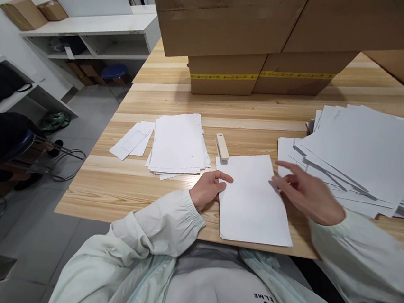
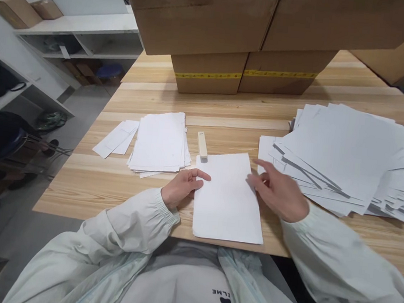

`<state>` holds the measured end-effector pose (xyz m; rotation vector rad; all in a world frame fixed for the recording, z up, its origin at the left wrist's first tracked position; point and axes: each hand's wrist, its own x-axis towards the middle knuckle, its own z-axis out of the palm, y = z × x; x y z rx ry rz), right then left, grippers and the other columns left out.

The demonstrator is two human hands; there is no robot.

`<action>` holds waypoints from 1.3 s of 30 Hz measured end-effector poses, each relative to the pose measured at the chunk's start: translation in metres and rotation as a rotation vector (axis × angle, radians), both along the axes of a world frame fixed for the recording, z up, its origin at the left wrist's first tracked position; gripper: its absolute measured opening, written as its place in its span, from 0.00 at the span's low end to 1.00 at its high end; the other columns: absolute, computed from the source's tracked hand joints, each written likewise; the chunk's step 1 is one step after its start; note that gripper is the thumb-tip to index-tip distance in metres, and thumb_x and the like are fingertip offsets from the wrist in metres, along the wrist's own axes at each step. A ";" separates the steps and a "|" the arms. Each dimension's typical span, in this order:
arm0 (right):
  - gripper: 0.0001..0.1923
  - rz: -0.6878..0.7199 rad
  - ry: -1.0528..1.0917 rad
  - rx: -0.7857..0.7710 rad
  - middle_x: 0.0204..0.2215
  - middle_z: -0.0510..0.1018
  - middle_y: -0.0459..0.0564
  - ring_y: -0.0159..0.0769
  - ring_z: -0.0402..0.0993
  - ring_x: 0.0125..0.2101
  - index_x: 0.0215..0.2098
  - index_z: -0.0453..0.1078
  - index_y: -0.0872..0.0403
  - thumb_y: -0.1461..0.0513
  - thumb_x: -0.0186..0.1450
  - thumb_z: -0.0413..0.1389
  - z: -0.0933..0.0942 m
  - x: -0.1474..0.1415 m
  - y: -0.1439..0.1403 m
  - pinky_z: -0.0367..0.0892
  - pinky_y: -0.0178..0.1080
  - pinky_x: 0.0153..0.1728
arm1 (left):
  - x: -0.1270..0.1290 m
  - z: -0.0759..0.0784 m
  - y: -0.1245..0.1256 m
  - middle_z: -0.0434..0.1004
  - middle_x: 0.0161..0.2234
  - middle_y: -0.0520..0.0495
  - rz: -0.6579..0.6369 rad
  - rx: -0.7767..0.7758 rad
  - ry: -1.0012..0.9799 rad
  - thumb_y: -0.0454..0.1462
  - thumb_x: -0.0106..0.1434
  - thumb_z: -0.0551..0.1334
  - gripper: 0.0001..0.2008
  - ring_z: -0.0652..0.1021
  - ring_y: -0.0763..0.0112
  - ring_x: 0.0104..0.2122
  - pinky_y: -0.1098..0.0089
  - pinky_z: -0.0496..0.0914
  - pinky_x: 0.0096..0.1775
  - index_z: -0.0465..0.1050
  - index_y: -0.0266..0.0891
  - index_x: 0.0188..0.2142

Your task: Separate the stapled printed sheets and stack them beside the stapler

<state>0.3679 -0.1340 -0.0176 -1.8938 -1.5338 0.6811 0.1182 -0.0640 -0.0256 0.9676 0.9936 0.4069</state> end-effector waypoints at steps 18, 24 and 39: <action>0.21 0.516 -0.427 0.364 0.46 0.76 0.58 0.46 0.63 0.46 0.44 0.72 0.57 0.58 0.74 0.39 -0.019 -0.117 0.176 0.58 0.46 0.47 | -0.001 0.007 0.006 0.63 0.13 0.59 0.014 -0.149 -0.022 0.23 0.55 0.57 0.11 0.63 0.82 0.13 0.80 0.54 0.17 0.71 0.31 0.38; 0.21 0.497 -0.456 0.386 0.50 0.75 0.58 0.48 0.62 0.50 0.49 0.71 0.56 0.56 0.74 0.38 -0.029 -0.123 0.171 0.56 0.49 0.49 | 0.001 0.007 0.008 0.63 0.13 0.59 0.015 -0.123 -0.023 0.23 0.54 0.57 0.11 0.62 0.82 0.13 0.79 0.55 0.18 0.71 0.31 0.37; 0.26 0.148 0.455 -0.003 0.42 0.80 0.54 0.44 0.78 0.39 0.52 0.69 0.50 0.44 0.62 0.57 0.017 -0.048 -0.021 0.74 0.44 0.37 | -0.062 0.025 -0.049 0.70 0.25 0.50 0.122 0.689 0.022 0.37 0.67 0.56 0.10 0.66 0.76 0.24 0.72 0.58 0.26 0.76 0.39 0.40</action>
